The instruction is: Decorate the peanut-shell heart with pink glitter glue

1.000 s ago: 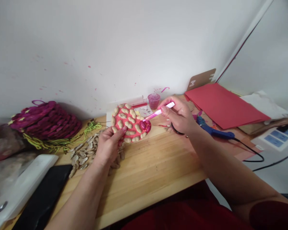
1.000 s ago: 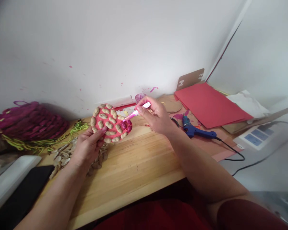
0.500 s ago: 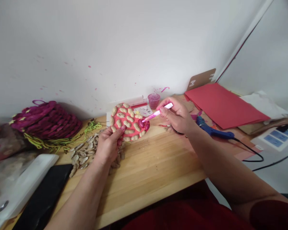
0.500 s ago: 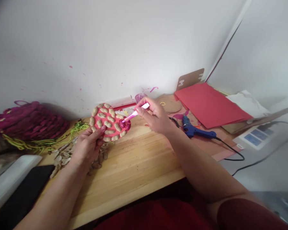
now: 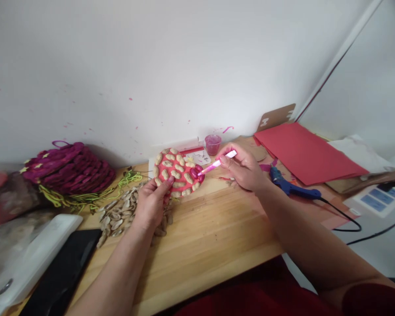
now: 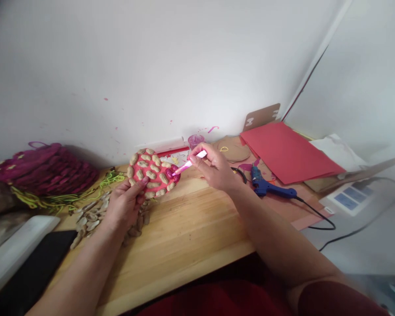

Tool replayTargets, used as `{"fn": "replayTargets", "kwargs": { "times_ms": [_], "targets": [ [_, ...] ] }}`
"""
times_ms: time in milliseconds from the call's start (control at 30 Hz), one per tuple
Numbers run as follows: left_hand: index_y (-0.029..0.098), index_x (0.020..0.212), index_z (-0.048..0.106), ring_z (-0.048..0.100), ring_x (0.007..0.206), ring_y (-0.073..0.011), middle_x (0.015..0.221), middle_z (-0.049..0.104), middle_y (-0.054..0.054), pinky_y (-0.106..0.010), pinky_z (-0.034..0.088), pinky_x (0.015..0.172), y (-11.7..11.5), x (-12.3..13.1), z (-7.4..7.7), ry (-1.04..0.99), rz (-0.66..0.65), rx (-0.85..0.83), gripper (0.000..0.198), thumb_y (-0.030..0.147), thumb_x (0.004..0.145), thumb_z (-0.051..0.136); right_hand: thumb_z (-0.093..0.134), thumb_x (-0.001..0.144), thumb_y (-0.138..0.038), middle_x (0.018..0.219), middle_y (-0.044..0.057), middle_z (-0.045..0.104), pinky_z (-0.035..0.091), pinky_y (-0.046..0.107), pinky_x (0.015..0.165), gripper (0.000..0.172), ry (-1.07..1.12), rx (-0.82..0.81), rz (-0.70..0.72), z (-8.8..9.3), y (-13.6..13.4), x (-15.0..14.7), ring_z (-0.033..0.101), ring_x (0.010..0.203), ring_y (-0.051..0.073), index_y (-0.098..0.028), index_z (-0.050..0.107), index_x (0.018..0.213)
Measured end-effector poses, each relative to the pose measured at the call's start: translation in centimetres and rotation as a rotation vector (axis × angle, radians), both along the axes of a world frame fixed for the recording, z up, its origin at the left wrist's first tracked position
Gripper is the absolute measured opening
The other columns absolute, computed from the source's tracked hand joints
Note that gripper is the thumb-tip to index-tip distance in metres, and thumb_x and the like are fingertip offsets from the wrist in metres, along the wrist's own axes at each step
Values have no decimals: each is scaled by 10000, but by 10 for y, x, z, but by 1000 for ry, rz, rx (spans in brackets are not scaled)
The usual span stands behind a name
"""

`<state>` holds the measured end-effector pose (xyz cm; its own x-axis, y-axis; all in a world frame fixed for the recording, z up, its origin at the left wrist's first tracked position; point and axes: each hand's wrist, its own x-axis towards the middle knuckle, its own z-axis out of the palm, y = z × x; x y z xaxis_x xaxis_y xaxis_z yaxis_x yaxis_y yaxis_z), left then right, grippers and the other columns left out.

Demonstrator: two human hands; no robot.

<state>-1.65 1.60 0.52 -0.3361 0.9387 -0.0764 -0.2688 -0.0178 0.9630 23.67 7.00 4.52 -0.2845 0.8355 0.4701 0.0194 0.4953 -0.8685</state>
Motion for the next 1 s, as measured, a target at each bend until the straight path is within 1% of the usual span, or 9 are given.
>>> {"fn": "replayTargets", "kwargs": {
  "times_ms": [167, 267, 400, 467, 500, 567, 633, 767, 1000],
  "targets": [
    [171, 663, 627, 374, 396, -43, 520, 557, 65, -177, 258, 370, 1, 0, -2, -37, 50, 3, 472, 364, 488, 1021, 778, 859, -590, 744, -42, 591, 439, 251, 613, 388, 229, -34, -229, -11, 17, 2, 526, 659, 122, -236, 626, 910],
    [176, 666, 615, 365, 376, -39, 513, 542, 76, -170, 246, 350, 2, 0, -5, -74, 21, -22, 489, 368, 489, 1028, 743, 850, -585, 759, -46, 599, 461, 254, 623, 374, 269, -76, -416, -16, 35, 7, 549, 664, 129, -242, 623, 938],
    [179, 662, 585, 369, 362, -34, 500, 522, 89, -152, 213, 325, 2, 2, -2, -145, 4, -62, 555, 366, 423, 1050, 678, 871, -546, 783, -12, 651, 470, 286, 691, 331, 37, 29, -620, -5, 60, 12, 585, 711, 158, -220, 651, 920],
    [178, 661, 572, 375, 369, -30, 499, 519, 91, -141, 209, 327, 1, 3, 1, -174, -5, -73, 585, 363, 389, 1056, 644, 916, -504, 885, 38, 721, 494, 310, 800, 300, -207, 80, -696, 6, 73, 10, 643, 840, 191, -208, 687, 939],
    [177, 664, 573, 380, 373, -30, 498, 522, 89, -138, 209, 330, 1, 4, 3, -183, -7, -80, 593, 362, 376, 1057, 631, 933, -479, 921, 58, 740, 499, 320, 835, 284, -348, 57, -752, 12, 79, 7, 654, 883, 207, -205, 704, 944],
    [172, 677, 590, 398, 386, -35, 501, 539, 78, -139, 224, 341, 0, 4, 6, -186, -8, -98, 596, 359, 360, 1058, 584, 983, -469, 1018, 82, 768, 508, 338, 890, 296, -680, -67, -786, 22, 90, 0, 668, 964, 229, -216, 736, 1013],
    [167, 690, 612, 420, 399, -45, 499, 555, 67, -145, 256, 354, 0, 4, 7, -170, -6, -113, 589, 365, 357, 1057, 632, 967, -461, 1050, 106, 779, 507, 385, 949, 274, -782, -119, -774, 27, 100, -9, 660, 1083, 284, -224, 765, 994],
    [165, 678, 636, 431, 414, -55, 500, 577, 50, -163, 310, 386, 1, 4, 3, -120, -1, -89, 573, 422, 381, 1052, 736, 895, -443, 1125, 152, 777, 484, 475, 1027, 232, -901, -175, -729, 25, 115, -22, 604, 1251, 377, -224, 798, 938],
    [158, 691, 691, 412, 450, -66, 543, 600, 39, -198, 298, 431, 3, 3, -8, -16, -1, 0, 520, 484, 475, 1033, 696, 912, -481, 1152, 162, 773, 460, 504, 1057, 292, -975, -184, -704, 18, 124, -24, 558, 1304, 392, -221, 805, 989]
  ]
}}
